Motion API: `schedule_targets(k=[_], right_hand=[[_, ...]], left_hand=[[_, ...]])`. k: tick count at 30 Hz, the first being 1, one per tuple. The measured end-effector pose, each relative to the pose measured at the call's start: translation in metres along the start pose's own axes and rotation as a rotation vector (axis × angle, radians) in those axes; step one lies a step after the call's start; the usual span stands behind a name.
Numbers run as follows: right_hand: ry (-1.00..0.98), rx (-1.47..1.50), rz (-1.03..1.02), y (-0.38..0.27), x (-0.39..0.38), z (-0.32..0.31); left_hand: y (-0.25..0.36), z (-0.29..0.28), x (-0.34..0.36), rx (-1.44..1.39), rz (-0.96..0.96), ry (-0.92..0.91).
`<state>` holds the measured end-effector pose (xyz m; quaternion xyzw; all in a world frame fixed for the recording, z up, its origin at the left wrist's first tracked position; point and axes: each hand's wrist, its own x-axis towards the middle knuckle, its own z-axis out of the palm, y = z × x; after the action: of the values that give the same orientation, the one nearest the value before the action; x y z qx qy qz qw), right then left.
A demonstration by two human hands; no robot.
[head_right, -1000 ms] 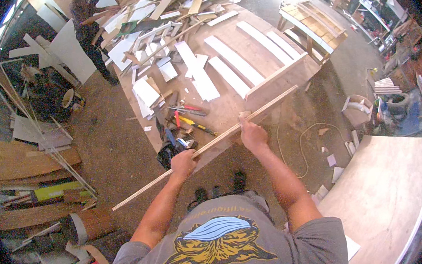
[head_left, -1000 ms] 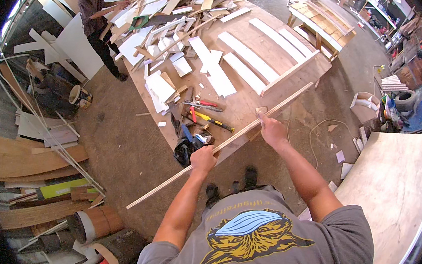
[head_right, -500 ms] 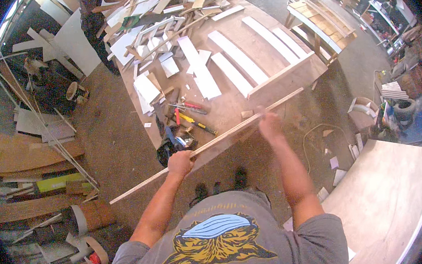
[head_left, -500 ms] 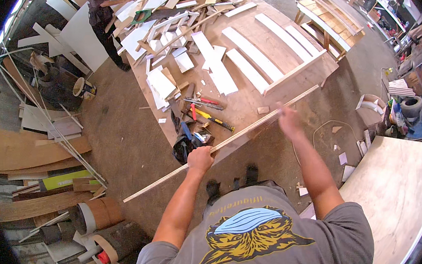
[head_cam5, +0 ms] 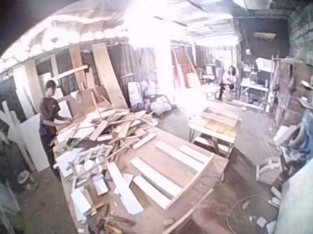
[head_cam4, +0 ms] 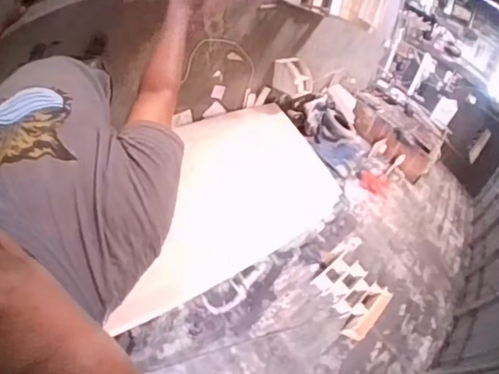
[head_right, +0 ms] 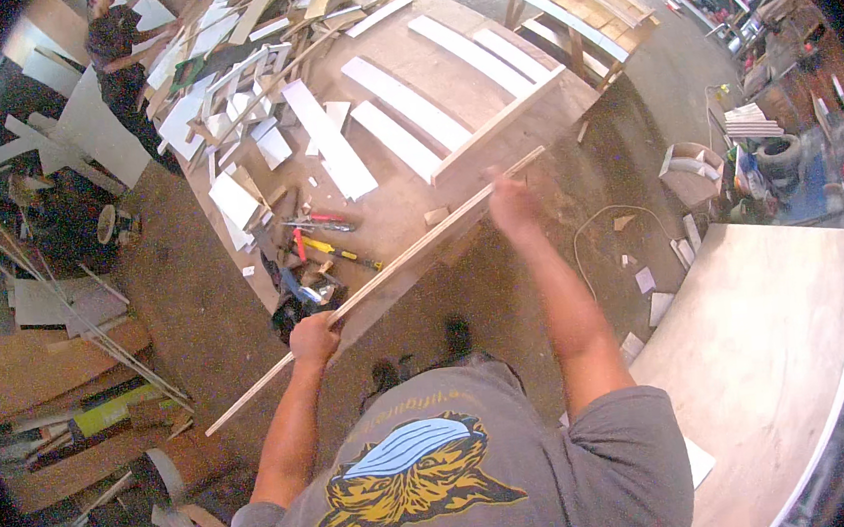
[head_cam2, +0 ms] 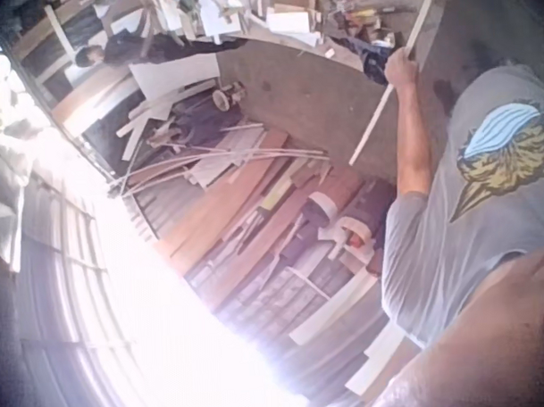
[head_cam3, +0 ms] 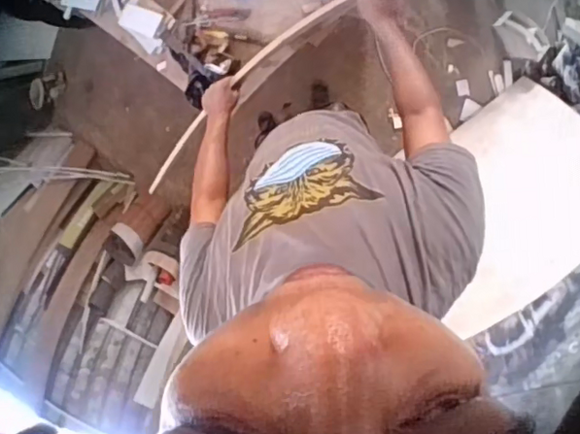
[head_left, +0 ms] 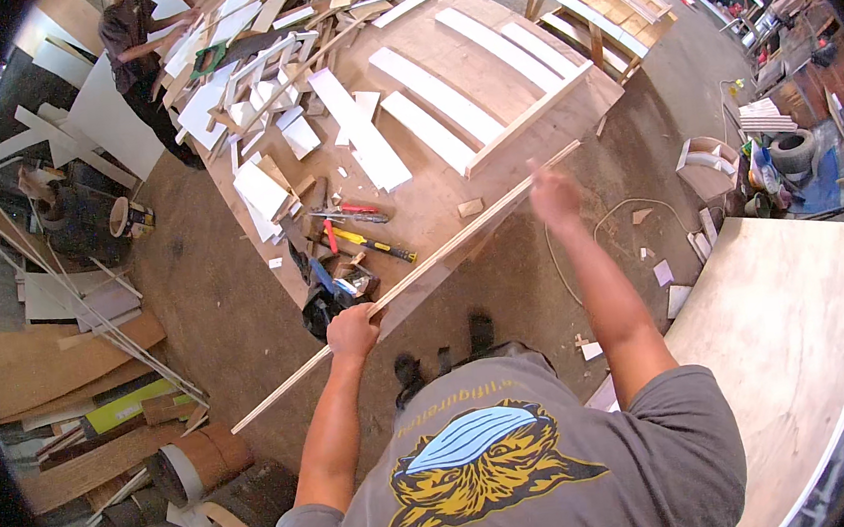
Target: The person sorts through wooden planks on a table, then sands the edges of small wooden pieces and a long wooden board using a small tool.
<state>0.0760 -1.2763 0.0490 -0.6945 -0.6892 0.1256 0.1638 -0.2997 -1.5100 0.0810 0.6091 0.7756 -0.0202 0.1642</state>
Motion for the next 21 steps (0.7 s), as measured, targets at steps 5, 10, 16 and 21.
schedule_targets(k=[5, 10, 16, 21], right_hand=[[0.014, 0.049, -0.033, 0.028, 0.010, -0.017], [0.024, -0.006, 0.022, 0.051, 0.030, -0.017], [0.099, 0.198, 0.045, 0.053, 0.035, -0.030], [-0.009, 0.036, -0.088, 0.045, 0.018, -0.016]], left_hand=[[0.000, 0.003, 0.001, 0.001, -0.004, -0.001], [0.004, 0.004, -0.001, 0.012, -0.028, -0.006], [0.002, 0.003, -0.004, 0.024, 0.017, 0.063], [-0.007, 0.012, -0.001, 0.001, 0.000, 0.029]])
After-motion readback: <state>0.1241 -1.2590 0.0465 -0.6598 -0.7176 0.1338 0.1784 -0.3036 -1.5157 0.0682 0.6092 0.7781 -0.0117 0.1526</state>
